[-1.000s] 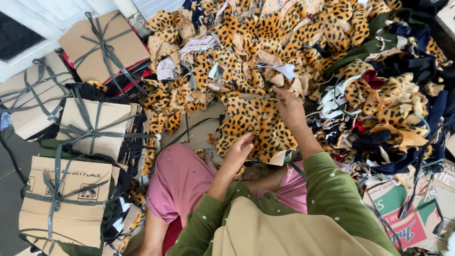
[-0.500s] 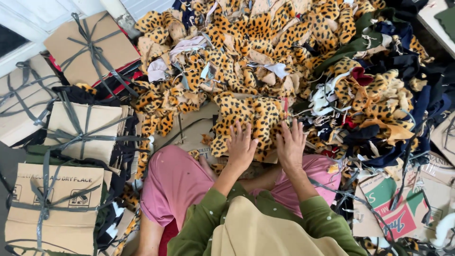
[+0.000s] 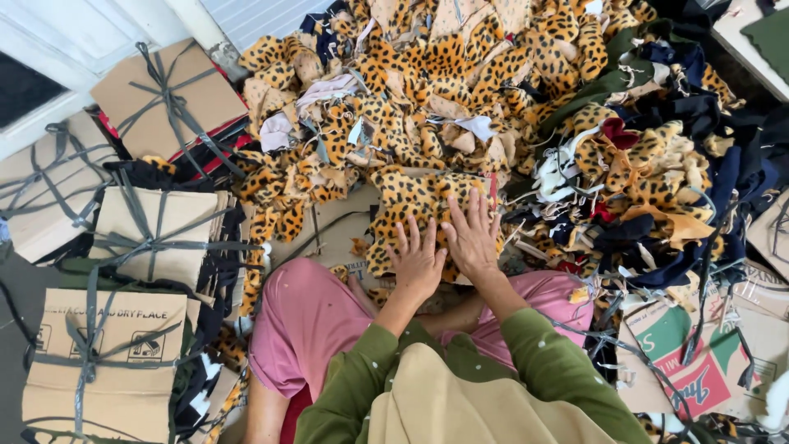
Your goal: Sorting leopard-print fabric scraps and tying them into bundles with plastic straps on cardboard bases
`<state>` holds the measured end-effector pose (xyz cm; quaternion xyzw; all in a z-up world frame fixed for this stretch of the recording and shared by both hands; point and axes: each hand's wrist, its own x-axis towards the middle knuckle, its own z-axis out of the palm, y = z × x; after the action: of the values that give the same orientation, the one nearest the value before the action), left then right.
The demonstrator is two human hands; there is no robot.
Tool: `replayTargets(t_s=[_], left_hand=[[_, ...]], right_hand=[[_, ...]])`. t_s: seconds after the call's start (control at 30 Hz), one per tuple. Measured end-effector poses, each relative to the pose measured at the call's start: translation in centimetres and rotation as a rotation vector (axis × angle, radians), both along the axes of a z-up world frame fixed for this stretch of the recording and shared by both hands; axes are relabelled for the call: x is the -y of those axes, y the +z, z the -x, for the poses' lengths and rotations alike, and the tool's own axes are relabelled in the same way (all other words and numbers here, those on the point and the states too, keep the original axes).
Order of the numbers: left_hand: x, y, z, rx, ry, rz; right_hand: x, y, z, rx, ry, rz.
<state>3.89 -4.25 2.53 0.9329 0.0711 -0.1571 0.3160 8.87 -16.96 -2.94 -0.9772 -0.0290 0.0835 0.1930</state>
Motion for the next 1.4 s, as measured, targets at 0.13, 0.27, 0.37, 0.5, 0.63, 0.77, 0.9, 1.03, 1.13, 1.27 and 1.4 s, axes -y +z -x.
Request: replayTargets(t_s=[0.13,0.27,0.37,0.5,0.63,0.77,0.9,1.03,1.13,1.27,1.4], left_hand=[[-0.8,-5.0,-1.0,-0.043,-0.181,-0.131],[-0.9,-7.8,-1.7,-0.102,-0.217,-0.209],[-0.8,-8.2,-2.2,-0.145,-0.231,-0.221],[-1.1,-8.2,-2.9,-0.197,-0.254,-0.193],[-1.3,-7.7,-2.8,-0.18,-0.274,-0.21],[-0.9,-6.4,-1.3,-0.091,-0.223,-0.186],[1.3,-7.1,-0.2,0.047,-0.171,-0.232],[4.5,-5.3,0.0,0.157,-0.199,-0.192],[7.3,-4.5,-0.3,0.188,-0.26,-0.212],[8.6,-6.9,-0.7,0.26,-0.242,-0.295],[5.2,-8.0,-1.0,0.191,-0.138,-0.248]], right_hand=[[-0.7,-3.6,-1.9,-0.017,0.068,0.081],[-0.9,-6.8,-2.2,0.003,0.081,0.163],[-0.8,-7.8,-2.5,0.002,0.086,0.183],[-0.8,-7.4,-2.7,-0.021,0.092,0.194],[-0.9,-5.5,-3.1,-0.065,0.089,0.208],[-0.3,-1.8,-1.2,0.049,0.023,0.035],[4.6,-1.9,1.1,0.361,-0.099,-0.009],[11.7,-5.1,3.8,0.368,-0.282,0.152],[15.7,-5.8,4.9,0.151,-0.463,0.179],[18.7,-8.0,4.4,-0.048,-0.535,0.211],[19.2,-6.1,4.5,0.007,-0.556,0.102]])
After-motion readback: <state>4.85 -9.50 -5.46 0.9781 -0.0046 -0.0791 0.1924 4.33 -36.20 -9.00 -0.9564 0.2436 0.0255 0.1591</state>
